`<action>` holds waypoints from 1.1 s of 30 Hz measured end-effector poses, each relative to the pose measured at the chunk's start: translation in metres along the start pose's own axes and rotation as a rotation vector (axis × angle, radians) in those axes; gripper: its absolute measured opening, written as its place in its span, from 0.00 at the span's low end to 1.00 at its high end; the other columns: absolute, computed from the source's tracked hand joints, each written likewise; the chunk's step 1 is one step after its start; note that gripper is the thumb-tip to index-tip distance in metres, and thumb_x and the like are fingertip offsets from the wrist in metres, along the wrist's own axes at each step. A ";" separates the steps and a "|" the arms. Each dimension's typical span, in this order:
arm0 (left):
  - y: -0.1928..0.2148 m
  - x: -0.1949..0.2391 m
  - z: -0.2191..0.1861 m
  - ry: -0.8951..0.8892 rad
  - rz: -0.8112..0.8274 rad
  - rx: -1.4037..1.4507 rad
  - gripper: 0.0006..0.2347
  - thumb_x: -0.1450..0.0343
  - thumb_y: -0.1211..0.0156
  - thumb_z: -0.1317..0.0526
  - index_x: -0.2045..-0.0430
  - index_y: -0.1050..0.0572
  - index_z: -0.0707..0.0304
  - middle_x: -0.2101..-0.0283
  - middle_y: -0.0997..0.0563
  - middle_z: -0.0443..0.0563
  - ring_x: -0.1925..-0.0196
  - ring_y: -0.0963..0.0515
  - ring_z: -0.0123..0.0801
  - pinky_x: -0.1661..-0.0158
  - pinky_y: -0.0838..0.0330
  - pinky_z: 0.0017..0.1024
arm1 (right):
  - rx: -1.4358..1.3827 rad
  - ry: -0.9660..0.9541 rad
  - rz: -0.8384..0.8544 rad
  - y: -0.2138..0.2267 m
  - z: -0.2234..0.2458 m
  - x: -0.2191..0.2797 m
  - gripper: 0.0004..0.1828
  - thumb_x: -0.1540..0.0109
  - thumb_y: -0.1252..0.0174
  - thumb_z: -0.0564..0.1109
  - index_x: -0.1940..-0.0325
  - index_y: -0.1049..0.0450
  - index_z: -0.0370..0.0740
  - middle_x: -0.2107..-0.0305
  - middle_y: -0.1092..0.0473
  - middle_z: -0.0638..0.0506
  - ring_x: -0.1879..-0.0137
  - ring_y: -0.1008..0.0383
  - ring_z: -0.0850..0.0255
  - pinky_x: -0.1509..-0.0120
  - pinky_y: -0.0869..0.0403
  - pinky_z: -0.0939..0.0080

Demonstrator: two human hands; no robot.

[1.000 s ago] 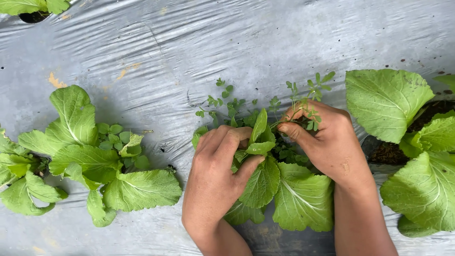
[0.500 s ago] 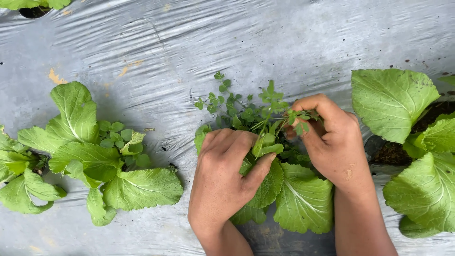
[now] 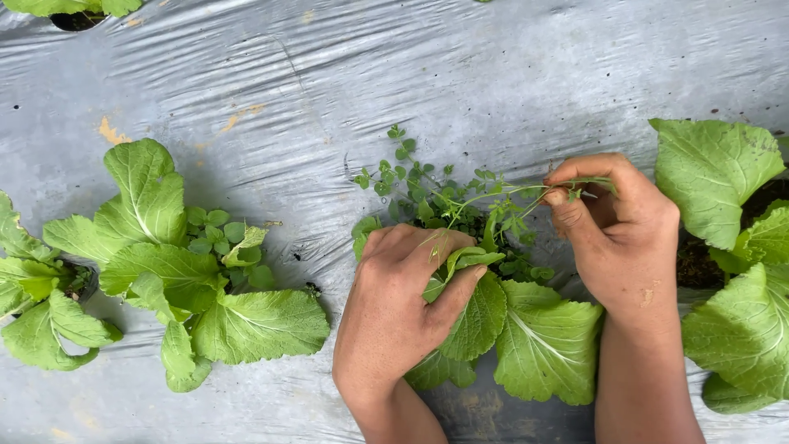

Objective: The person is weeding holes in plastic mulch and planting seedlings in an agricultural field.

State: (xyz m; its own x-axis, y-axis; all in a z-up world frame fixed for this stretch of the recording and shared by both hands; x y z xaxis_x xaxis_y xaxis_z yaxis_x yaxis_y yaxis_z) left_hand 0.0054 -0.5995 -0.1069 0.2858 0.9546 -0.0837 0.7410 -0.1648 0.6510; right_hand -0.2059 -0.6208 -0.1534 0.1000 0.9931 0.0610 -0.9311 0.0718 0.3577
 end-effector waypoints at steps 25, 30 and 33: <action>-0.004 0.007 0.011 -0.067 0.169 0.015 0.16 0.40 0.24 0.54 0.66 0.21 0.61 0.61 0.22 0.45 0.58 0.26 0.44 0.53 0.38 0.42 | 0.269 0.358 0.297 -0.033 0.016 -0.010 0.15 0.39 0.37 0.30 0.48 0.25 0.33 0.59 0.25 0.44 0.53 0.24 0.54 0.47 0.28 0.57; 0.007 0.010 0.008 -0.076 0.191 0.151 0.10 0.42 0.26 0.66 0.70 0.19 0.52 0.57 0.20 0.39 0.54 0.23 0.36 0.47 0.38 0.40 | 0.495 0.327 0.448 -0.041 0.005 -0.005 0.20 0.44 0.38 0.34 0.47 0.22 0.45 0.50 0.26 0.53 0.49 0.22 0.53 0.55 0.25 0.51; 0.009 0.018 0.011 -0.101 0.279 0.198 0.20 0.47 0.36 0.73 0.65 0.18 0.47 0.52 0.20 0.39 0.48 0.24 0.38 0.43 0.39 0.42 | 0.637 0.308 0.504 -0.057 0.001 -0.008 0.18 0.43 0.37 0.41 0.49 0.23 0.52 0.53 0.29 0.57 0.54 0.23 0.54 0.68 0.27 0.45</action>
State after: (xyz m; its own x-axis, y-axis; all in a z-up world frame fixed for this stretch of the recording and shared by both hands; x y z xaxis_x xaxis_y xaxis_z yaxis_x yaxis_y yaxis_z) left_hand 0.0243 -0.5870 -0.1108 0.5447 0.8386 -0.0039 0.7266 -0.4696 0.5016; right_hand -0.1531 -0.6325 -0.1737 -0.4567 0.8801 0.1301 -0.4560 -0.3571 0.8152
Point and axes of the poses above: each hand's wrist, its own x-axis away from the middle knuckle, its own y-axis out of the back of the hand, z = x × y, the point moved 4 cm from there along -x, towards the middle knuckle
